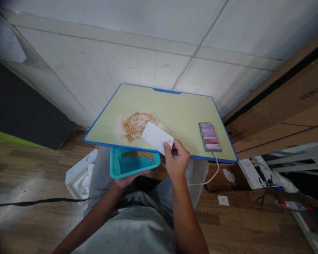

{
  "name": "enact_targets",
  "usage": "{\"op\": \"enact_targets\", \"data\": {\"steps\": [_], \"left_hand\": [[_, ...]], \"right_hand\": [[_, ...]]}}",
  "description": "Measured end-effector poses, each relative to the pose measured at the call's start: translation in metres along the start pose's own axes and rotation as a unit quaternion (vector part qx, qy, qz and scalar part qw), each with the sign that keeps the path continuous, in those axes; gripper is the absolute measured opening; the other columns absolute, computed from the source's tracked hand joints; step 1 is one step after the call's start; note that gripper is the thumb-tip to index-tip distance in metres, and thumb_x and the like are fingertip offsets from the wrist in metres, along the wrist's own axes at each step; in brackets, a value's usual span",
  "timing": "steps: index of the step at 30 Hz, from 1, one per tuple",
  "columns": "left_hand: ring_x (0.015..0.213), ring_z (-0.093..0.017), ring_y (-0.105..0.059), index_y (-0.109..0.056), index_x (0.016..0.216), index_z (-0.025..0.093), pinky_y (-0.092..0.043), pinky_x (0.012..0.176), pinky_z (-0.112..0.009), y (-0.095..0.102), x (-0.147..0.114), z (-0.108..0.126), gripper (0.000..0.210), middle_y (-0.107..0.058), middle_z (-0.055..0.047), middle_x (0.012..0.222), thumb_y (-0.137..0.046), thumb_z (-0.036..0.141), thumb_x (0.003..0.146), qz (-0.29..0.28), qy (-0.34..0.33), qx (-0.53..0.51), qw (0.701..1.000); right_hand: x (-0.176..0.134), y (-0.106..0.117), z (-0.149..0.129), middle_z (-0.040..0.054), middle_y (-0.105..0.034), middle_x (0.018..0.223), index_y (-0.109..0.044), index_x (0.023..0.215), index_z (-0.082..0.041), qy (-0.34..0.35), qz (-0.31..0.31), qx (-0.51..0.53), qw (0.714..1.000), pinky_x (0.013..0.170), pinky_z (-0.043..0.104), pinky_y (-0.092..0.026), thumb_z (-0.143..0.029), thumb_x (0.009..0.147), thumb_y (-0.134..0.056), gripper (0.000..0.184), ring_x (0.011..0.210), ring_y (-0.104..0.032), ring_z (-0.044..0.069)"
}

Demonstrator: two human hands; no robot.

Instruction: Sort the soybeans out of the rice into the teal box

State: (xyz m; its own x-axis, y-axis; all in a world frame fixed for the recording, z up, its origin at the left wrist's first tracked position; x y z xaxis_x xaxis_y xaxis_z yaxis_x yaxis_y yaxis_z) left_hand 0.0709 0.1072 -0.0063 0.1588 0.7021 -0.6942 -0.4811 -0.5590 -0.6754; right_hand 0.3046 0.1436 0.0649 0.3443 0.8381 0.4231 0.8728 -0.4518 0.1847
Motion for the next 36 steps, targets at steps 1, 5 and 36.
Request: {"op": "enact_targets", "data": {"steps": [1,5,36], "left_hand": [[0.181,-0.057,-0.065,-0.085,0.163,0.034,-0.056,0.141,-0.089,0.001,0.001,0.000,0.072,-0.089,-0.017,0.171,-0.054,0.083,0.122,-0.003,0.003,0.000,1.000],[0.176,-0.055,-0.071,-0.082,0.167,0.035,-0.063,0.136,-0.087,0.006,0.005,0.001,0.070,-0.089,-0.016,0.172,-0.065,0.083,0.119,-0.022,0.001,0.000,1.000],[0.171,-0.060,-0.073,-0.089,0.155,0.036,-0.063,0.133,-0.093,0.013,0.011,0.001,0.065,-0.086,-0.016,0.175,-0.085,0.082,0.109,-0.060,-0.007,0.028,0.998]], "right_hand": [[0.001,0.000,0.002,-0.0010,-0.080,0.082,-0.089,0.106,-0.025,-0.003,0.006,-0.003,1.000,0.070,0.032,-0.056,-0.053,0.112,-0.086,0.029,0.070,-0.068,0.020],[0.004,-0.001,0.003,0.0007,-0.084,0.085,-0.088,0.102,-0.025,-0.015,0.007,-0.012,1.000,0.069,0.032,-0.057,-0.056,0.110,-0.086,0.033,0.072,-0.071,0.021],[0.009,-0.010,-0.011,0.0024,-0.086,0.089,-0.094,0.105,-0.027,0.046,-0.102,0.013,0.994,0.073,0.034,-0.058,-0.043,0.109,-0.083,0.019,0.076,-0.071,0.023]]}}
Point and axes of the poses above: each hand's wrist, its own x-axis towards the middle knuckle, its own y-axis out of the back of the hand, z = x × y, the point moved 1 cm from there along x, towards the middle knuckle
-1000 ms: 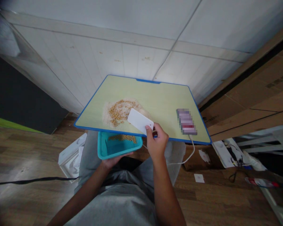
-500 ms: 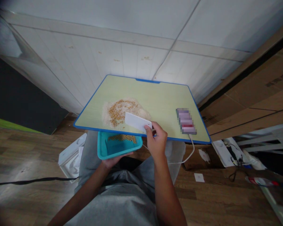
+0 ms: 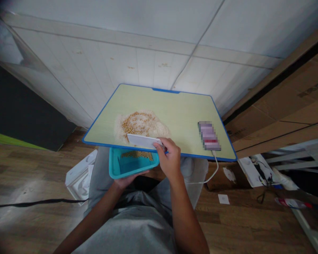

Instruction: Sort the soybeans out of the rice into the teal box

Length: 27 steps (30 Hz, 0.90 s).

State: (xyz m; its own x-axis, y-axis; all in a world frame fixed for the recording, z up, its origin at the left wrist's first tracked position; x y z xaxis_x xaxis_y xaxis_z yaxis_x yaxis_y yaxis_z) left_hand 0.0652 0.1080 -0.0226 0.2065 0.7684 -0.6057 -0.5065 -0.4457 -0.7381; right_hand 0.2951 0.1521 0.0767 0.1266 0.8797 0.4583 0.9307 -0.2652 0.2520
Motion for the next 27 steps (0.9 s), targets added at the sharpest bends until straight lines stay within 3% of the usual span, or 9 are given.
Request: {"op": "enact_targets", "data": {"steps": [5,15,22,27], "left_hand": [[0.170,-0.061,-0.074,-0.090,0.151,0.037,-0.064,0.132,-0.093,0.000,-0.001,0.001,0.064,-0.088,-0.015,0.172,-0.091,0.081,0.104,-0.007,-0.004,0.005,1.000],[0.177,-0.058,-0.068,-0.089,0.153,0.038,-0.061,0.136,-0.091,-0.004,-0.001,-0.001,0.067,-0.090,-0.015,0.170,-0.089,0.084,0.104,0.006,-0.002,0.008,1.000],[0.176,-0.060,-0.069,-0.090,0.150,0.036,-0.063,0.134,-0.091,-0.005,-0.004,0.001,0.065,-0.087,-0.017,0.173,-0.081,0.085,0.109,0.016,0.000,0.024,1.000],[0.173,-0.060,-0.072,-0.088,0.157,0.037,-0.063,0.133,-0.094,-0.007,-0.004,0.001,0.069,-0.092,-0.018,0.165,-0.086,0.083,0.105,0.028,-0.008,0.015,0.999]], "right_hand": [[-0.002,0.002,-0.003,0.0021,-0.083,0.087,-0.094,0.105,-0.027,-0.004,-0.009,-0.006,1.000,0.073,0.034,-0.058,-0.045,0.109,-0.083,0.021,0.075,-0.068,0.022],[-0.007,0.001,-0.006,-0.0007,-0.076,0.077,-0.088,0.094,-0.026,-0.037,0.042,0.009,0.998,0.068,0.031,-0.055,-0.049,0.107,-0.086,0.026,0.071,-0.067,0.021],[-0.018,-0.017,-0.008,-0.0007,-0.073,0.073,-0.088,0.091,-0.027,-0.058,-0.005,0.006,0.998,0.064,0.032,-0.051,-0.056,0.108,-0.085,0.034,0.067,-0.064,0.021],[-0.017,-0.013,0.000,-0.0006,-0.077,0.075,-0.087,0.091,-0.026,-0.069,0.041,-0.015,0.997,0.065,0.032,-0.052,-0.053,0.107,-0.085,0.031,0.067,-0.066,0.021]]}}
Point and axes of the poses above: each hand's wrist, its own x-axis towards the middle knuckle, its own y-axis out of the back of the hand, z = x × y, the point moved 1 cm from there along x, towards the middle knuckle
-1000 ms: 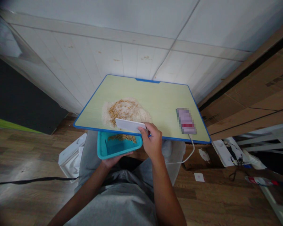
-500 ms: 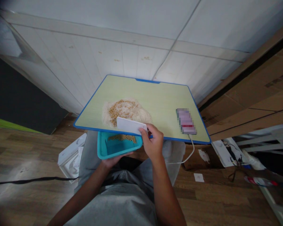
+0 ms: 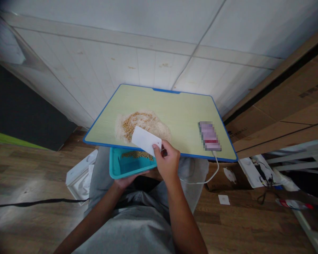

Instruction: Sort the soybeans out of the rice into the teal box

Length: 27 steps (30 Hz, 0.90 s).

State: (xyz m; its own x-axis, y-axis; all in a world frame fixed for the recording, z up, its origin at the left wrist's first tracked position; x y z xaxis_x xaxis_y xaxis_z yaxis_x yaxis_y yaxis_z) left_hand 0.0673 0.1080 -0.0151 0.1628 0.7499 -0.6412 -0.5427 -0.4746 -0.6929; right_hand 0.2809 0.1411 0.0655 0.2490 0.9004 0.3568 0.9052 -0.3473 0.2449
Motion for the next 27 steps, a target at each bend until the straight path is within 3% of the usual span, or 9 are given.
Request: {"op": "enact_targets", "data": {"steps": [4,9,17,27], "left_hand": [[0.176,-0.057,-0.070,-0.086,0.161,0.037,-0.062,0.135,-0.093,0.000,0.000,0.000,0.067,-0.091,-0.017,0.167,-0.077,0.082,0.112,-0.001,0.008,-0.016,1.000],[0.180,-0.059,-0.065,-0.088,0.151,0.036,-0.061,0.135,-0.093,0.001,-0.001,0.001,0.062,-0.092,-0.016,0.167,-0.071,0.083,0.113,0.000,0.008,-0.013,1.000],[0.182,-0.059,-0.062,-0.087,0.153,0.039,-0.058,0.136,-0.095,-0.001,-0.003,0.000,0.065,-0.089,-0.017,0.171,-0.086,0.083,0.105,-0.016,0.002,0.006,1.000],[0.182,-0.059,-0.062,-0.086,0.155,0.038,-0.059,0.137,-0.094,-0.001,-0.003,-0.001,0.067,-0.090,-0.017,0.170,-0.085,0.082,0.105,-0.012,0.003,0.003,1.000]], "right_hand": [[0.008,0.010,0.010,0.0013,-0.084,0.083,-0.091,0.103,-0.025,-0.015,0.044,-0.004,0.999,0.070,0.033,-0.057,-0.052,0.108,-0.085,0.029,0.071,-0.072,0.023],[0.013,0.015,0.015,0.0025,-0.086,0.085,-0.090,0.106,-0.023,-0.013,0.076,-0.013,0.997,0.070,0.032,-0.058,-0.058,0.111,-0.085,0.035,0.074,-0.074,0.023],[0.019,0.004,0.006,0.0024,-0.085,0.085,-0.088,0.100,-0.025,0.005,0.044,-0.007,0.999,0.069,0.033,-0.056,-0.058,0.110,-0.085,0.035,0.073,-0.071,0.023],[0.025,0.001,-0.002,0.0011,-0.080,0.082,-0.087,0.096,-0.027,0.017,0.033,-0.009,0.999,0.066,0.032,-0.054,-0.053,0.107,-0.080,0.029,0.071,-0.066,0.022]]}}
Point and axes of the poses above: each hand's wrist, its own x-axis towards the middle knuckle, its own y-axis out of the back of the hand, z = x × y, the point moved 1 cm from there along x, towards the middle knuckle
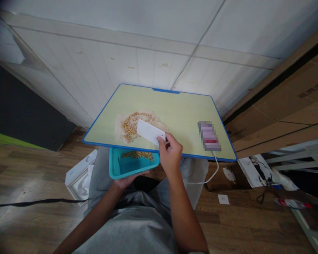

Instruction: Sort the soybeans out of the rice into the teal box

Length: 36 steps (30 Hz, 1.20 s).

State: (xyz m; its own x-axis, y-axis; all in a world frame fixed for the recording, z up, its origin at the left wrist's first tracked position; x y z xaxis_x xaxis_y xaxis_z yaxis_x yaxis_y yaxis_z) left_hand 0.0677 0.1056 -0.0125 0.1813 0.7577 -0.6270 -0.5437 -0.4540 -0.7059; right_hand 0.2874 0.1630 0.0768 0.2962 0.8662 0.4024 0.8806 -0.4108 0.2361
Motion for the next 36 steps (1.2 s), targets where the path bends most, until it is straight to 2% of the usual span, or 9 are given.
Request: {"op": "enact_targets", "data": {"steps": [5,11,17,19,23,30,36], "left_hand": [[0.181,-0.058,-0.064,-0.086,0.155,0.041,-0.060,0.137,-0.092,-0.002,-0.001,0.000,0.063,-0.090,-0.015,0.169,-0.082,0.082,0.107,-0.001,-0.007,0.008,1.000],[0.183,-0.059,-0.061,-0.087,0.151,0.039,-0.057,0.136,-0.097,-0.001,-0.001,-0.001,0.063,-0.089,-0.017,0.172,-0.068,0.085,0.113,-0.006,-0.009,0.011,1.000],[0.184,-0.062,-0.058,-0.090,0.144,0.035,-0.055,0.135,-0.100,0.000,0.001,0.001,0.064,-0.084,-0.017,0.180,-0.063,0.085,0.116,-0.005,-0.010,0.010,1.000],[0.183,-0.062,-0.060,-0.090,0.143,0.035,-0.057,0.133,-0.100,0.000,0.001,0.002,0.063,-0.082,-0.017,0.182,-0.065,0.086,0.115,-0.002,-0.011,0.012,1.000],[0.185,-0.059,-0.059,-0.089,0.150,0.041,-0.057,0.136,-0.097,0.000,0.001,0.003,0.063,-0.086,-0.015,0.176,-0.082,0.085,0.106,-0.009,-0.012,0.010,1.000],[0.184,-0.058,-0.060,-0.089,0.152,0.036,-0.049,0.145,-0.094,0.003,0.002,0.003,0.062,-0.088,-0.015,0.173,-0.080,0.082,0.110,-0.010,0.001,-0.023,1.000],[0.181,-0.058,-0.064,-0.086,0.164,0.035,-0.055,0.139,-0.095,0.009,0.007,0.002,0.066,-0.088,-0.016,0.172,-0.082,0.075,0.112,-0.027,0.007,-0.047,0.999]], "right_hand": [[0.003,-0.001,-0.002,0.0004,-0.080,0.080,-0.089,0.098,-0.026,-0.006,-0.026,0.014,1.000,0.066,0.032,-0.053,-0.055,0.106,-0.084,0.031,0.070,-0.065,0.022],[0.005,-0.006,-0.001,0.0006,-0.079,0.080,-0.089,0.097,-0.027,0.000,-0.034,0.015,0.999,0.066,0.032,-0.053,-0.058,0.107,-0.080,0.034,0.070,-0.064,0.021],[0.007,-0.010,0.000,-0.0006,-0.076,0.078,-0.089,0.097,-0.027,-0.001,-0.061,0.030,0.998,0.066,0.032,-0.051,-0.054,0.105,-0.082,0.029,0.068,-0.062,0.021],[0.007,-0.009,0.000,-0.0004,-0.076,0.079,-0.088,0.096,-0.027,0.001,-0.062,0.035,0.997,0.066,0.032,-0.052,-0.053,0.104,-0.082,0.028,0.069,-0.063,0.021],[0.007,-0.005,-0.001,-0.0005,-0.074,0.079,-0.086,0.094,-0.027,0.003,-0.072,0.030,0.997,0.068,0.033,-0.052,-0.055,0.106,-0.083,0.031,0.071,-0.064,0.021],[0.006,-0.001,0.000,-0.0013,-0.072,0.077,-0.087,0.096,-0.027,0.013,-0.083,0.037,0.996,0.065,0.032,-0.049,-0.053,0.106,-0.082,0.029,0.069,-0.061,0.020],[0.004,0.001,0.002,-0.0015,-0.070,0.076,-0.084,0.091,-0.027,0.020,-0.083,0.038,0.996,0.066,0.031,-0.048,-0.051,0.104,-0.081,0.028,0.070,-0.058,0.019]]}}
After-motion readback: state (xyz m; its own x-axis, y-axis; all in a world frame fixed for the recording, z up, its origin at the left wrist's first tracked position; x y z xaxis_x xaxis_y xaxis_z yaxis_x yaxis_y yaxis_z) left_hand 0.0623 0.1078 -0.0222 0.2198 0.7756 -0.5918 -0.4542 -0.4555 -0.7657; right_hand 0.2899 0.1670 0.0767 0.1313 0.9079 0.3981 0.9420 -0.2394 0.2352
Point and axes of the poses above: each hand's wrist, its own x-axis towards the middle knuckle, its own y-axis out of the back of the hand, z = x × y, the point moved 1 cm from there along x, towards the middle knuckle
